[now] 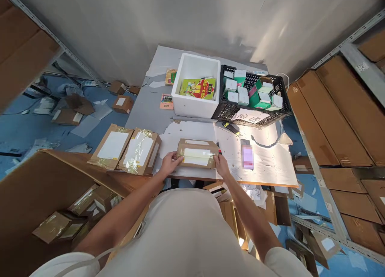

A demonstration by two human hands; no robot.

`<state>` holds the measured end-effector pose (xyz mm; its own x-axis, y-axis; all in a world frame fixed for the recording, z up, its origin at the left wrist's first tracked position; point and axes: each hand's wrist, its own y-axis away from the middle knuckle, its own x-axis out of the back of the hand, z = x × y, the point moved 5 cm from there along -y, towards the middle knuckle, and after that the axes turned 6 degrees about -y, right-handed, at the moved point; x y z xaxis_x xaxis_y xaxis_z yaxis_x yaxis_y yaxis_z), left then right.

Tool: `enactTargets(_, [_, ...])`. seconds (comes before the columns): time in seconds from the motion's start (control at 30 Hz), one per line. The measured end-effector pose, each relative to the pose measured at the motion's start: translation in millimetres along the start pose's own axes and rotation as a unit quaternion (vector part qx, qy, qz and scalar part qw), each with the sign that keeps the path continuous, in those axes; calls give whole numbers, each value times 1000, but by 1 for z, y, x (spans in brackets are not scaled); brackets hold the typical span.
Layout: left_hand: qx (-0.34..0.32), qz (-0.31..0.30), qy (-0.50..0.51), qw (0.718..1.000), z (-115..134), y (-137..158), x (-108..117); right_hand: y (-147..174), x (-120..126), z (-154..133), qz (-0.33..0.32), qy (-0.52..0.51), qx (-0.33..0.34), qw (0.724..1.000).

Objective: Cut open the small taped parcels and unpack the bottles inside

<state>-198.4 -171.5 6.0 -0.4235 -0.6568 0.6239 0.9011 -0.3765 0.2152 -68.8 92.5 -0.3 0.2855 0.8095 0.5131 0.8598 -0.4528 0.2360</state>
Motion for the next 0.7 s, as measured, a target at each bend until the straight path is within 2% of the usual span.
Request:
enactTargets(0.23, [16,33,-49,998,9,-24,-1,-33,0,-3,-5,28,-37,999])
enactTargets(0.3, [16,42,-55,998,9,-28,-1,-33,5,6,-4,41,-54,998])
enactTargets(0.47, [50,58,-27,997,6,-28,-2,-16,24,44,59,131,-138,980])
enactTargets(0.57, [71,69,-26,995,6,-27,-4,-11,18,60,54,152,-170,972])
enactTargets(0.7, [93,71,-19,993,7,-19,-6,-19,3,68,43,167,-188,967])
